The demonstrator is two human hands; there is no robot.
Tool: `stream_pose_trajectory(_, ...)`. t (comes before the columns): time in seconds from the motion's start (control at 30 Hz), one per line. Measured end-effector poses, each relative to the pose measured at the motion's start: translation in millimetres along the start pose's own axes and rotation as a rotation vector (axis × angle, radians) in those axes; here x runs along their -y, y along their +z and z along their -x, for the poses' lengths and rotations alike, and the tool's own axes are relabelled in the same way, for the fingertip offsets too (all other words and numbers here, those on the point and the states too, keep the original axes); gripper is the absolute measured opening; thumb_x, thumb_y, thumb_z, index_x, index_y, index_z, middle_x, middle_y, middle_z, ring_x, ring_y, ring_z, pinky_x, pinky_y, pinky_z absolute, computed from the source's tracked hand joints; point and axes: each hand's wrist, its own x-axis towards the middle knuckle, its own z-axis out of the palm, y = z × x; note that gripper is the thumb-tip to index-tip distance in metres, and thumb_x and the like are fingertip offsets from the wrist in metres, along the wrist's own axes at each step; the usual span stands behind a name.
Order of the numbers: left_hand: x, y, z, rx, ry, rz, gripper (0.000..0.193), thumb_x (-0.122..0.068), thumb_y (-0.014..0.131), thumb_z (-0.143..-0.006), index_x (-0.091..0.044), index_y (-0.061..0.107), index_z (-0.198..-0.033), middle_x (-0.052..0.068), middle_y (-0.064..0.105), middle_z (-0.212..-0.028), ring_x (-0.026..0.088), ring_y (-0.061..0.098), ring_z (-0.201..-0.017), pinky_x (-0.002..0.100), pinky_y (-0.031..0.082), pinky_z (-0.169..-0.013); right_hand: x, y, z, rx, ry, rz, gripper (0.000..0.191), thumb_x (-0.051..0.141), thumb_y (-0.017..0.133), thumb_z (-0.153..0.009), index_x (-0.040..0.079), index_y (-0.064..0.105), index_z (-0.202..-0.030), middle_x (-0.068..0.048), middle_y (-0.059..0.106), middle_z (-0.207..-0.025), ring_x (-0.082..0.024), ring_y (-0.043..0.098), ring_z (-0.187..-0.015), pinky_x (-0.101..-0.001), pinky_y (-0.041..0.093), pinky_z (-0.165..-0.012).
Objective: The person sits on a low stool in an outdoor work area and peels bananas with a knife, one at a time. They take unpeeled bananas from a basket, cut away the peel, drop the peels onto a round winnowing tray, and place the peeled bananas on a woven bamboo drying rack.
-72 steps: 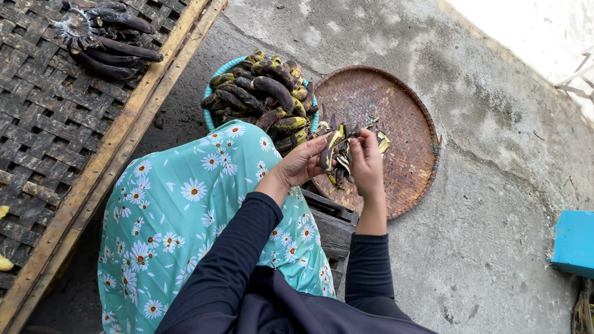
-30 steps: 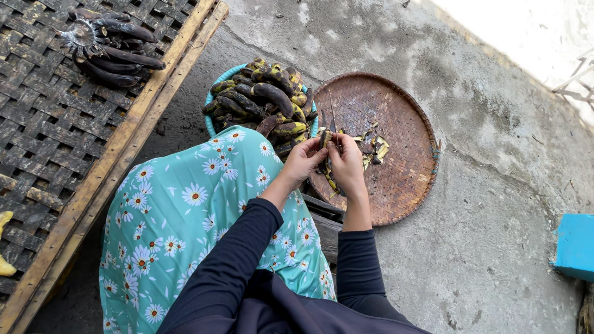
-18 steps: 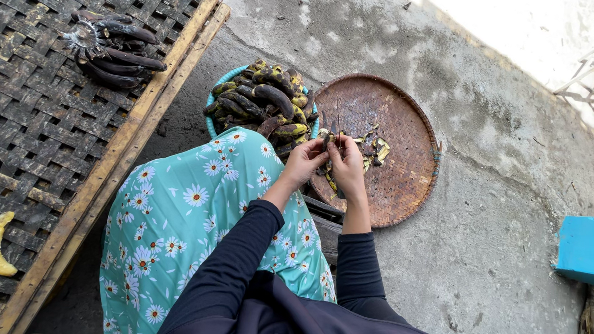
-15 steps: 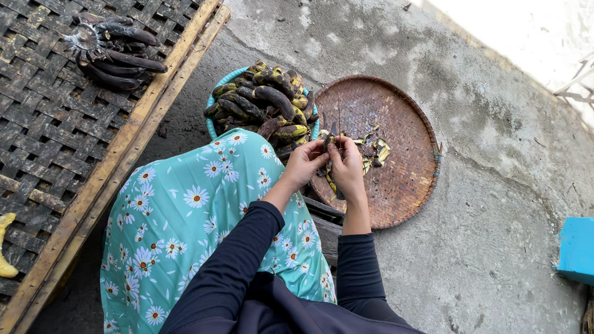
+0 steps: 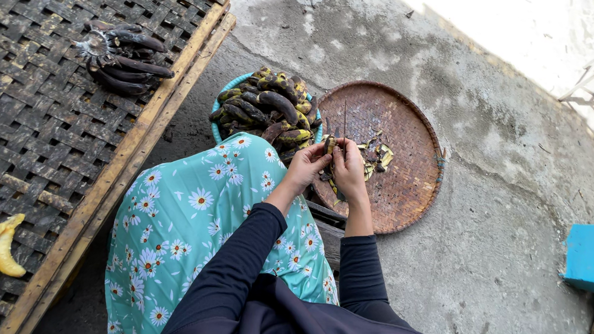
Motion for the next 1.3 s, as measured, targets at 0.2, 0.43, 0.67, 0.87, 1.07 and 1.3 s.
stream_pose_trajectory(0.2,1,1,3,-0.005,-0.027,0.008,0.031,-0.010,0.068,-0.101,-0.001,0.064,-0.130,0.001,0.070,-0.113,0.008,0.063,-0.098,0.025,0.052,-0.086,-1,5,1,-0.048,0.041,-0.096,0.012,0.009,0.058,-0.106,-0.002,0.062,-0.110,-0.003,0.068,-0.094,-0.008,0.059,-0.086,-0.0258,0.052,-0.077)
stream_pose_trajectory(0.43,-1,2,-1,-0.091,-0.123,0.154,0.024,-0.019,0.051,-0.109,-0.005,0.056,-0.128,0.003,0.066,-0.114,0.012,0.065,-0.098,0.031,0.056,-0.086,-1,8,-1,-0.040,0.260,-0.405,0.010,0.012,0.058,-0.107,0.003,0.062,-0.107,0.001,0.062,-0.084,-0.003,0.051,-0.062,-0.0209,0.041,-0.052)
stream_pose_trajectory(0.67,1,1,-2,-0.086,-0.092,0.139,0.022,-0.019,0.049,-0.110,-0.005,0.055,-0.126,0.005,0.067,-0.117,0.013,0.065,-0.102,0.031,0.056,-0.090,1,7,3,-0.028,0.316,-0.427,0.009,0.014,0.057,-0.107,0.005,0.060,-0.108,0.002,0.059,-0.077,-0.003,0.048,-0.048,-0.0219,0.037,-0.041)
stream_pose_trajectory(0.87,1,0,-2,-0.086,-0.056,0.170,0.023,-0.020,0.053,-0.110,-0.004,0.055,-0.127,0.004,0.065,-0.115,0.013,0.064,-0.102,0.033,0.056,-0.091,2,5,1,-0.019,0.313,-0.405,0.010,0.014,0.058,-0.107,0.004,0.060,-0.109,0.001,0.058,-0.078,-0.004,0.047,-0.048,-0.0217,0.037,-0.041)
stream_pose_trajectory(1.07,-13,-4,-1,-0.208,0.072,0.458,0.027,-0.023,0.050,-0.109,-0.012,0.052,-0.133,0.006,0.061,-0.115,0.017,0.063,-0.106,0.042,0.058,-0.095,-2,2,4,-0.148,0.323,-0.402,0.010,0.012,0.055,-0.108,0.003,0.060,-0.109,-0.001,0.055,-0.077,-0.006,0.048,-0.046,-0.0237,0.039,-0.039)
stream_pose_trajectory(1.3,-10,-8,-2,-0.254,0.029,0.335,0.042,-0.009,0.057,-0.103,-0.020,0.049,-0.143,0.005,0.057,-0.123,0.015,0.062,-0.108,0.037,0.057,-0.096,-26,-33,6,-0.390,0.083,0.312,0.041,-0.002,0.067,-0.091,-0.004,0.055,-0.130,-0.005,0.073,-0.091,-0.008,0.067,-0.077,-0.0246,0.052,-0.067)
